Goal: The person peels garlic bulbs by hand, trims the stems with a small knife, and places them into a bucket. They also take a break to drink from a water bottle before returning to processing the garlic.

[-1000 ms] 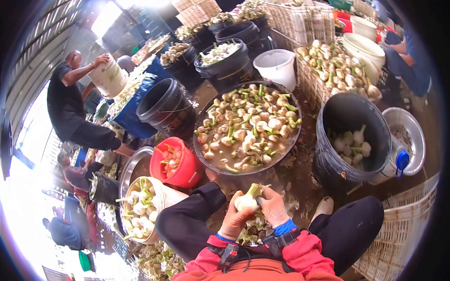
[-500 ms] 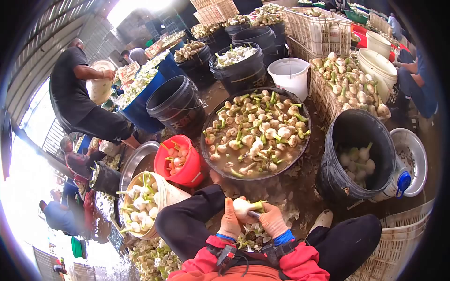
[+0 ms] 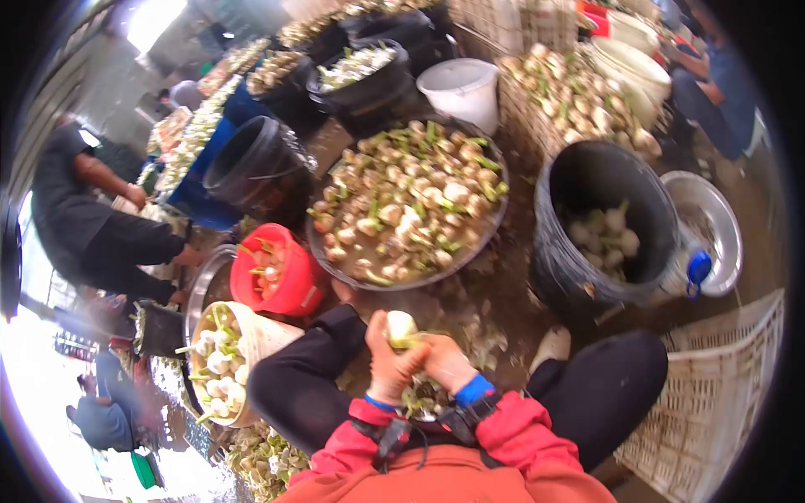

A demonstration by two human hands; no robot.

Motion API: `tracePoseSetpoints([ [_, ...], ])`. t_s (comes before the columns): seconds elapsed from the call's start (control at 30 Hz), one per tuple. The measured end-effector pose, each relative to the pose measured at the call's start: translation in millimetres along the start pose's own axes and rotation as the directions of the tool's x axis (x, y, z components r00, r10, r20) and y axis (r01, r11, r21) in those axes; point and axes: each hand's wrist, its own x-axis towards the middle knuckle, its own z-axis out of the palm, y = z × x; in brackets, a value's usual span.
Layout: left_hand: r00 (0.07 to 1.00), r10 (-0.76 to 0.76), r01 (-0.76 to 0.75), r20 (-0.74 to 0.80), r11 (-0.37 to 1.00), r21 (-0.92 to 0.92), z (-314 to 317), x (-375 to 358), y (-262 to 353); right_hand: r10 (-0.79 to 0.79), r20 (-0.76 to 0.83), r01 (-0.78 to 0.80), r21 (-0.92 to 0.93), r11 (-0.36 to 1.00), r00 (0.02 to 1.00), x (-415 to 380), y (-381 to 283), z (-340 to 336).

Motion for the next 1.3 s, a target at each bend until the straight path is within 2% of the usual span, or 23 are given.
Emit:
tracePoseSetpoints([
  [0.07, 0.93, -0.361, 0.36, 0.065, 0.866, -0.346, 0.4, 5.3, -3.3, 0.275, 0.036, -0.261, -0.215, 0.941, 0.961, 4.5, 8.9, 10.0],
  [0.1, 0.868, -0.489, 0.462, 0.088, 0.729, -0.506, -1.6, 11.1, -3.3, 0.345, 0.042, -0.343, -0.045, 0.938, 0.938, 0.1, -2.0, 10.6],
  [0.13, 0.789, -0.602, 0.528, 0.127, 0.557, -0.641, -7.1, 16.7, -2.1, 0.343, -0.014, -0.337, -0.23, 0.913, 0.939, -0.6, -13.4, 4.7],
  [0.2, 0.631, -0.739, 0.623, 0.236, 0.302, -0.722, -20.1, 23.2, -3.2, 0.256, -0.102, -0.254, 0.033, 0.967, 0.961, 0.5, -0.7, -8.1],
  [0.3, 0.606, -0.747, 0.644, 0.274, 0.257, -0.721, -17.5, 13.2, 3.3, 0.199, -0.301, -0.276, -0.241, 0.93, 0.933, 11.2, 49.1, -31.4],
  [0.4, 0.534, -0.572, 0.752, 0.623, -0.015, -0.659, -34.8, -2.2, 4.5, 0.196, -0.535, -0.429, -0.353, 0.832, 0.822, 14.3, 89.2, -69.5],
  [0.47, 0.542, -0.623, 0.736, 0.564, 0.028, -0.677, -37.4, -0.6, 39.3, 0.283, -0.539, -0.492, -0.294, 0.82, 0.793, 7.2, 97.5, -86.8],
  [0.5, 0.541, -0.621, 0.74, 0.566, 0.031, -0.672, -37.3, -0.4, 36.2, 0.34, -0.432, -0.528, -0.458, 0.715, 0.835, 8.0, 108.8, -90.6],
  [0.53, 0.633, -0.579, 0.693, 0.513, 0.129, -0.71, -37.1, -0.1, 29.1, 0.41, -0.328, -0.523, -0.613, 0.593, 0.851, 8.2, 116.6, -92.0],
  [0.6, 0.754, -0.447, 0.64, 0.481, 0.332, -0.693, -43.5, 2.4, 15.4, 0.279, -0.29, -0.403, -0.655, 0.64, 0.915, 5.6, 105.5, -66.7],
  [0.7, 0.761, -0.454, 0.647, 0.464, 0.482, -0.59, -42.4, 9.2, 23.7, 0.26, -0.217, -0.331, -0.431, 0.839, 0.941, 8.8, 56.6, -46.4],
  [0.73, 0.795, -0.413, 0.605, 0.444, 0.597, -0.527, -39.9, 9.1, 24.6, 0.365, -0.105, -0.371, -0.049, 0.927, 0.925, 3.7, 28.8, -41.0],
  [0.77, 0.827, -0.365, 0.547, 0.428, 0.702, -0.457, -37.3, 9.2, 25.6, 0.409, 0.041, -0.398, 0.335, 0.854, 0.912, 0.2, 4.6, -37.9],
  [0.87, 0.784, -0.281, 0.532, 0.554, 0.763, -0.367, -35.7, 7.5, 15.2, 0.34, 0.022, -0.311, 0.463, 0.83, 0.94, 4.8, -0.6, -29.7],
  [0.93, 0.853, -0.173, 0.369, 0.492, 0.867, -0.335, -29.2, 5.4, 6.8, 0.285, -0.004, -0.253, 0.452, 0.856, 0.959, 7.8, 6.1, -23.9],
  [0.97, 0.901, -0.053, 0.192, 0.43, 0.938, -0.287, -26.8, 5.3, 5.4, 0.165, -0.111, -0.142, 0.186, 0.972, 0.98, 6.9, 5.2, -21.9],
  [1.0, 0.901, -0.05, 0.188, 0.431, 0.94, -0.285, -26.8, 4.9, 5.0, 0.017, -0.18, -0.036, -0.104, 0.994, 0.983, 6.7, 3.6, -20.7],
  [1.07, 0.875, -0.259, 0.476, 0.41, 0.619, -0.625, -27.3, 7.9, 17.0, -0.003, -0.201, -0.006, -0.046, 0.999, 0.98, -1.1, -24.1, -19.1],
  [1.1, 0.879, -0.296, 0.476, 0.374, 0.491, -0.73, -25.8, 10.0, 22.4, 0.019, -0.206, 0.025, 0.209, 0.978, 0.978, -1.6, -29.3, -18.6],
  [1.13, 0.881, -0.293, 0.471, 0.371, 0.494, -0.731, -27.3, 12.1, 20.9, 0.043, -0.202, 0.054, 0.449, 0.892, 0.978, -2.0, -34.3, -18.1],
  [1.2, 0.755, -0.481, 0.569, 0.446, 0.141, -0.81, -31.6, 14.0, 9.8, 0.091, -0.163, 0.01, 0.529, 0.849, 0.982, 0.1, -43.6, -23.6],
  [1.27, 0.735, -0.546, 0.537, 0.403, 0.105, -0.837, -29.1, 15.7, 2.7, 0.012, -0.143, 0.105, 0.779, 0.619, 0.99, 2.4, -46.3, -29.7],
  [1.3, 0.667, -0.556, 0.556, 0.496, -0.073, -0.828, -32.0, 15.5, -0.2, -0.049, -0.177, 0.174, 0.817, 0.55, 0.983, 5.3, -43.1, -34.5],
])
